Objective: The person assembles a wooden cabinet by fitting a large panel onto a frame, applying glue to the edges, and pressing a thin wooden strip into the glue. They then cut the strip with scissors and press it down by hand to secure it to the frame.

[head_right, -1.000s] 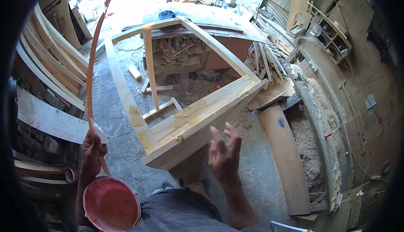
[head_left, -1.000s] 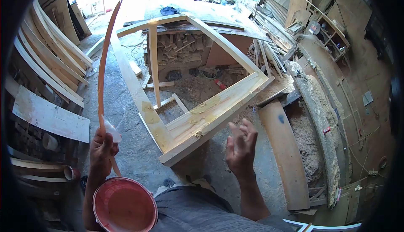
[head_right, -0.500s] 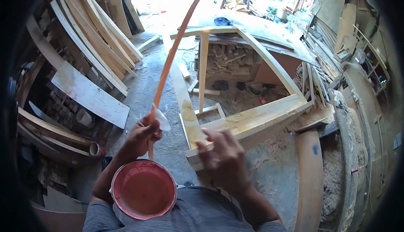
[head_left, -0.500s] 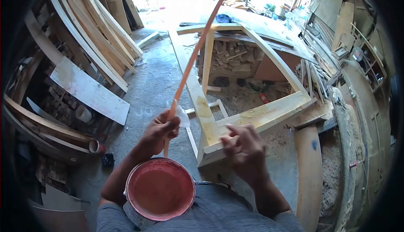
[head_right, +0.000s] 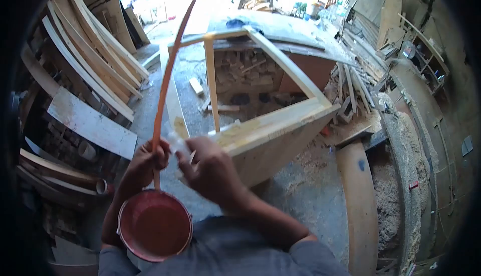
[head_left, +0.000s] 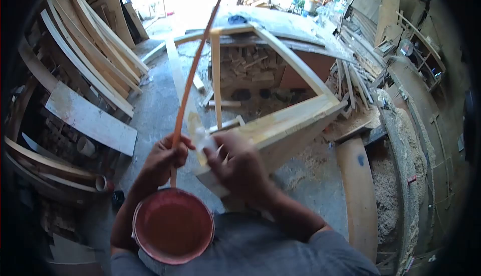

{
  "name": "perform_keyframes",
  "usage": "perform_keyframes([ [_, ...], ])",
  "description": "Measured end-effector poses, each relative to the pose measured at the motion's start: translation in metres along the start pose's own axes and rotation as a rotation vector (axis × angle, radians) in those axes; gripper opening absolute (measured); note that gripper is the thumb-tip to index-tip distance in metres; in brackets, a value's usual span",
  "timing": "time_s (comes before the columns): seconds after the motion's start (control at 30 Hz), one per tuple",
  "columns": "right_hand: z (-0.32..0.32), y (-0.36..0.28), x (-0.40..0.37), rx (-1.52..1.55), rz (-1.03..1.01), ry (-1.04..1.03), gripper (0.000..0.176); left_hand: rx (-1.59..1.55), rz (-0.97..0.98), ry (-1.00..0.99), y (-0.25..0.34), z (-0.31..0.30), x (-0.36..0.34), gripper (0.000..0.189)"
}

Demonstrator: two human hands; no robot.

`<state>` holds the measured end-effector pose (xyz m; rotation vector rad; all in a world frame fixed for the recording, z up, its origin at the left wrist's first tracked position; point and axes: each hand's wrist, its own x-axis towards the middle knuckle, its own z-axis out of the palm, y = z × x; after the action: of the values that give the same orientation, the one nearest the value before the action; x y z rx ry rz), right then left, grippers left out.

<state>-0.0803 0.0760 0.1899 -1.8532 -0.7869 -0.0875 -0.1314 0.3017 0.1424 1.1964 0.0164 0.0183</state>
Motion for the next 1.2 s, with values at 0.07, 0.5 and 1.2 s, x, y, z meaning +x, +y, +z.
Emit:
perform_keyframes([
  [0.07, -0.037, 0.004, -0.009, 0.024, 0.188, 0.006, 0.025, 0.005, 0.001, 0.082, -0.005, 0.003, 0.001, 0.032],
  [0.5, -0.131, 0.116, -0.028, 0.104, 0.145, 0.039, 0.024, -0.08, 0.008, 0.454, -0.027, 0.014, -0.022, 0.029],
  [1.2, -0.125, 0.111, -0.008, -0.144, 0.092, -0.088, 0.024, -0.116, 0.04, 0.527, -0.031, 0.019, -0.04, 0.028],
])
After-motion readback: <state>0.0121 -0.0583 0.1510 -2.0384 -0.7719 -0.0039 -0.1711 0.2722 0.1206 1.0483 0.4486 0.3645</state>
